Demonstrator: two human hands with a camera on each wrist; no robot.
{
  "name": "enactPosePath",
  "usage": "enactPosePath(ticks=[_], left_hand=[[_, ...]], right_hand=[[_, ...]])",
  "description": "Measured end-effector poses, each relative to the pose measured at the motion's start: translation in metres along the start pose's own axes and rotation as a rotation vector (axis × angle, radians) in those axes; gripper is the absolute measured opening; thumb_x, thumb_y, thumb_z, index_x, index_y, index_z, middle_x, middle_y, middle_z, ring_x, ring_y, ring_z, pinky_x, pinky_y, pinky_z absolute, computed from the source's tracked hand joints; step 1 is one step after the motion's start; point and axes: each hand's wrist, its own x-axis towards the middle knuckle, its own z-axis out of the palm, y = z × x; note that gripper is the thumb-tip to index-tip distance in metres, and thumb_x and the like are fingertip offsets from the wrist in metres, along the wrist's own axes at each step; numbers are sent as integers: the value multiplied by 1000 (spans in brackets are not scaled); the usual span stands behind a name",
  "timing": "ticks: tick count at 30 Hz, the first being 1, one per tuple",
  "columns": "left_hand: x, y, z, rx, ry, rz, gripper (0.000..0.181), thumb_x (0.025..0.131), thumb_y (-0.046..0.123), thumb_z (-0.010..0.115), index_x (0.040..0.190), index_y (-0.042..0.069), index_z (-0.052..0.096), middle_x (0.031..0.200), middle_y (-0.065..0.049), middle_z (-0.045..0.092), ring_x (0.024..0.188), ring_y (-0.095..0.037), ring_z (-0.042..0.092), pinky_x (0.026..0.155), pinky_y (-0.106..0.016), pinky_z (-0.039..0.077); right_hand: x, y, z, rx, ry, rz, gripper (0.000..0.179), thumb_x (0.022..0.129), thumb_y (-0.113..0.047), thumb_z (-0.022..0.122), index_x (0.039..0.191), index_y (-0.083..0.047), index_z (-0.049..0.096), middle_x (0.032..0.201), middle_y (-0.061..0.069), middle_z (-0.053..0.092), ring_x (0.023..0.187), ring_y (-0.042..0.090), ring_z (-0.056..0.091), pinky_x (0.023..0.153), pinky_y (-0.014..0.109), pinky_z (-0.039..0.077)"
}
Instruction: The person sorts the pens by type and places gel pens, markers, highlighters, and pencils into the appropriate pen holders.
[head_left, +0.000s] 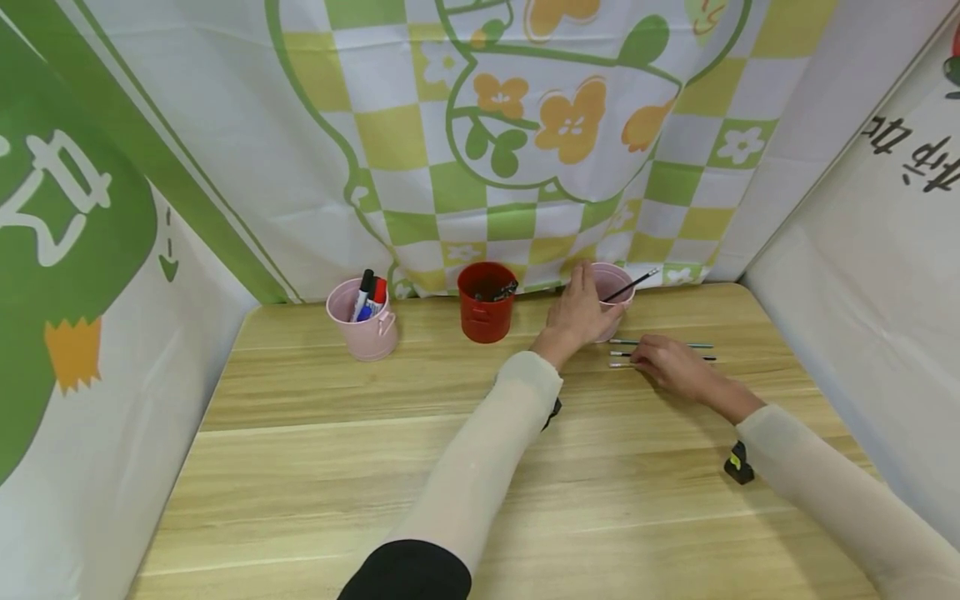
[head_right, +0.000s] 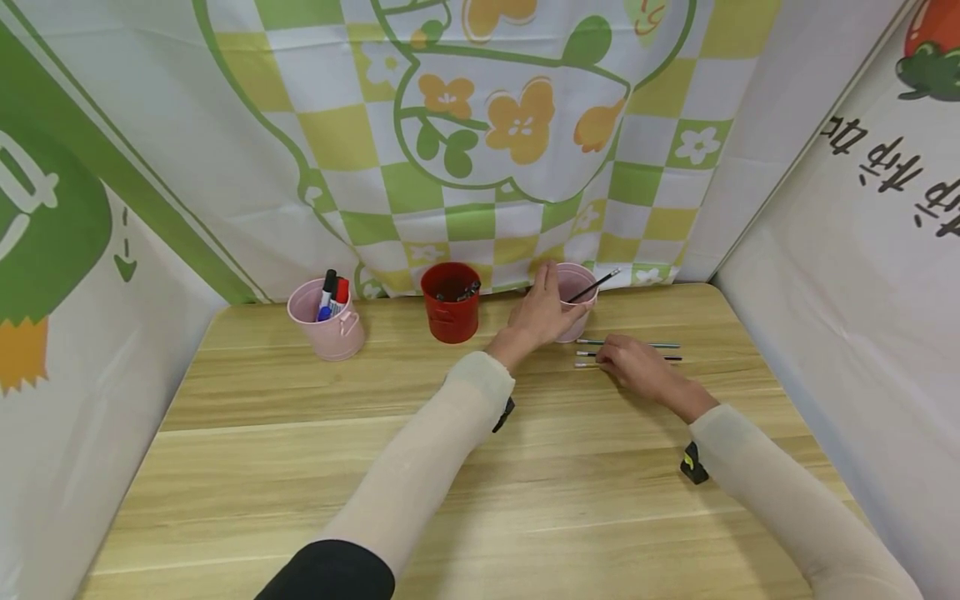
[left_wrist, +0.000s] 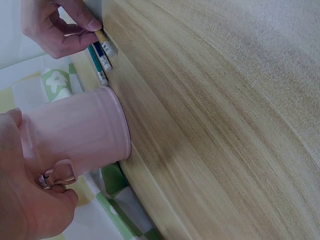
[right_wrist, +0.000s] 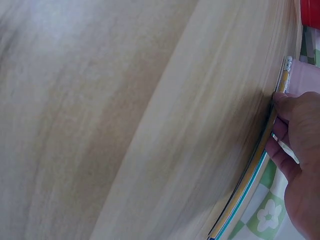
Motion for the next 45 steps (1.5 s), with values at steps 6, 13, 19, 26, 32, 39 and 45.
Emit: enactPosePath(ticks=[6,13,19,26,32,39,45], left_hand=[[0,-1,0,-4,8,8,101,89,71,46,157,8,6,159,-4,16,132,-21,47,95,-34,49],[-1,-1,-1,-18,8,2,102,88,72,46,157,9,6,160,-2,16,132,-21,47,94,-35,49],[-1,0,-1,-21,-6,-7,101,88,72,46,157,10,4,161,-2,14,134,-21,45,94,-36,50],[1,0,1,-22,-11,-11,102,88,72,46,157,10,3,160,-2,15,134,-21,44,93,-37,50],[-1,0,-1,-33,-22,-12,102,89,71,46,158,11,2,161,-2,13,136,-21,43,95,-37,49],[-1,0,-2,-22,-11,-15,102,88,72,47,158,10,4,160,-1,16,133,-21,46,91,-37,51],[1,-1,0,-16,-7,-19,103,87,72,48,157,10,5,160,-2,17,132,-21,47,93,-36,51]], right_hand=[[1,-3,-4,36,-8,69,6,89,-2,68,95,-3,69,88,5,67,78,18,65,68,38,54],[3,-3,-10,60,29,92,8,87,0,70,95,-2,69,87,6,70,76,16,66,67,39,54],[4,-1,-13,63,49,87,11,86,1,71,97,-2,71,90,7,72,77,18,68,67,39,54],[5,3,-18,63,126,18,18,80,7,74,96,-1,74,87,8,72,74,19,68,63,37,55],[6,6,-23,94,147,58,17,78,6,77,94,1,74,84,9,72,68,16,67,58,32,54],[6,7,-33,133,173,117,18,78,5,77,95,2,74,83,10,72,68,16,67,58,31,54],[8,5,-42,217,202,191,17,78,8,76,95,5,73,82,12,72,68,15,67,60,16,51]])
